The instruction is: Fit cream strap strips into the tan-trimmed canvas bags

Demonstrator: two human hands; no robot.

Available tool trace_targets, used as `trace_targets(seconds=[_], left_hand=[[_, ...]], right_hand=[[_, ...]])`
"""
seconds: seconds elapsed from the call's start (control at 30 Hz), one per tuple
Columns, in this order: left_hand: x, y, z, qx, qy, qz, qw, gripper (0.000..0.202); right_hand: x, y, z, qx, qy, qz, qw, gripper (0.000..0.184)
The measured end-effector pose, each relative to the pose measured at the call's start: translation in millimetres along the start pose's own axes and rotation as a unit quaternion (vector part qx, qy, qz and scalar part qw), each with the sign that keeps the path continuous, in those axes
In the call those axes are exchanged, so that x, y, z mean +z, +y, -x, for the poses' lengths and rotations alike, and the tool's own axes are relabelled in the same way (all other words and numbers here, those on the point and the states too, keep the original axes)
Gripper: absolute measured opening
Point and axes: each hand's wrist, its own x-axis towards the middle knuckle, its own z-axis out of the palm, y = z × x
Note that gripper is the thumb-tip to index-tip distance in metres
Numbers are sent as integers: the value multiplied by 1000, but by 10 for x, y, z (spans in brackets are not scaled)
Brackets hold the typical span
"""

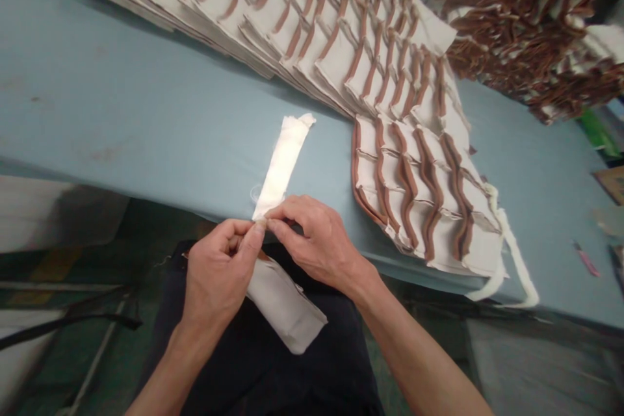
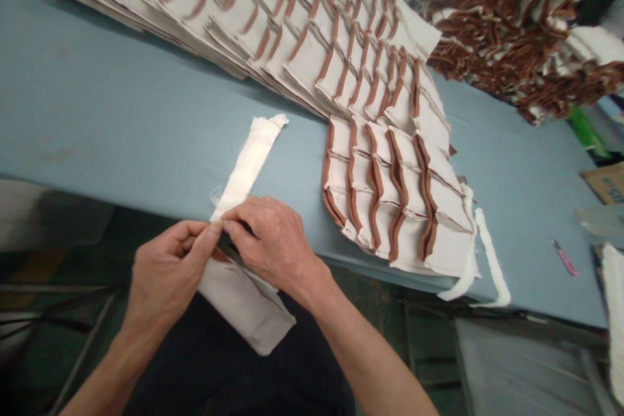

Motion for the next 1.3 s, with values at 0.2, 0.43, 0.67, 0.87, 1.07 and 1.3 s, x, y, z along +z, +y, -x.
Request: trace_targets(seconds=[0.2, 0.43, 0.67, 0.87, 1.07, 1.3], left_hand=[[19, -4, 11, 1, 15, -31, 999, 32], [56, -90, 43, 6, 35, -53, 998, 29], [-38, -227, 205, 107, 184, -128, 969, 29], [-24, -342, 16, 297, 33, -182, 937, 34], [-22, -381, -81, 267, 36, -176, 947, 36], [-25, -305, -161, 187, 7, -141, 972, 40]], right_hand=[[23, -28, -29, 38, 14, 1, 999, 16], [23, 25, -47, 88, 74, -123, 986, 21], [57, 24, -68, 127, 92, -141, 978, 22], [122, 22, -91, 149, 112, -156, 970, 22], [-58, 41, -267, 155, 175, -134, 963, 31], [-778, -28, -779, 112, 262, -6, 958, 19]])
